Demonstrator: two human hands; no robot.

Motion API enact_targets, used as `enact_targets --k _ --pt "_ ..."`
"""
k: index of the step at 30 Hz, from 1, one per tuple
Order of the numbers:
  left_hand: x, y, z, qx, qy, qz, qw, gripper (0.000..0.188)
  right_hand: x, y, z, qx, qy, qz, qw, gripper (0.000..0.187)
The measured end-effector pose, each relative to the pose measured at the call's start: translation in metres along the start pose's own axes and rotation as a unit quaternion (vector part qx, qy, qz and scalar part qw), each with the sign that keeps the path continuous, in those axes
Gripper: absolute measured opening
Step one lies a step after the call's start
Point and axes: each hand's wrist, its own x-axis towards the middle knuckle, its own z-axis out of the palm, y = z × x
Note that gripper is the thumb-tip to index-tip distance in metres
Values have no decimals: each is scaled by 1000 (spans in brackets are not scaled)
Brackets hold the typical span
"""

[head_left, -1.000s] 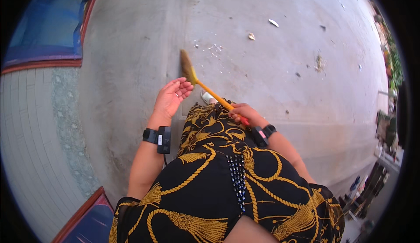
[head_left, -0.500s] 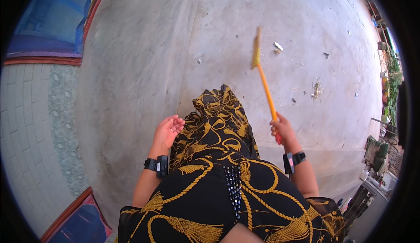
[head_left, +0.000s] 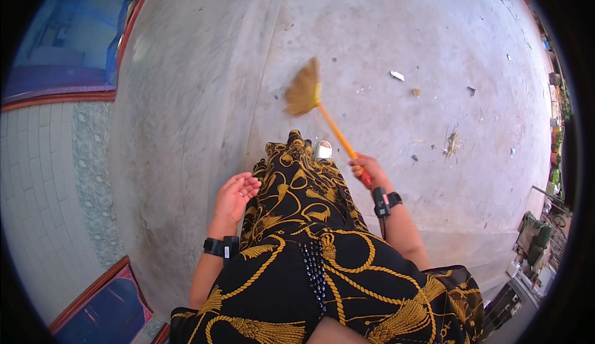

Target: Sweeping debris on a concrete outdoor floor using a broom.

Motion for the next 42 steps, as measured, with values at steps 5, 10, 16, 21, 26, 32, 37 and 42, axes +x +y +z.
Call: enact_targets --k 5,10,16,21,26,32,37,42 --pt "16 -6 53 7 -23 -14 1000 20 -18 -81 -26 -121 84 -152 977 44" --pt "33 0 80 -6 -44 2 999 21 -86 -102 -7 -271 36 -186 944 64" --pt "52 25 102 0 -45 30 999 20 -66 -98 49 -202 -126 -62 969 69" --pt "77 54 119 12 -42 37 998 20 37 -134 118 -169 -166 13 971 67" --pt "123 89 115 -14 -23 57 998 20 90 -191 129 -135 -124 20 983 50" --pt "208 150 145 -18 -38 37 998 22 140 -291 121 -116 -1 -69 991 31" --pt "253 217 174 12 -58 49 997 22 70 -329 171 -128 -4 -197 972 51" --pt "297 257 218 29 -100 37 994 23 -21 -339 222 -184 -107 -176 961 69"
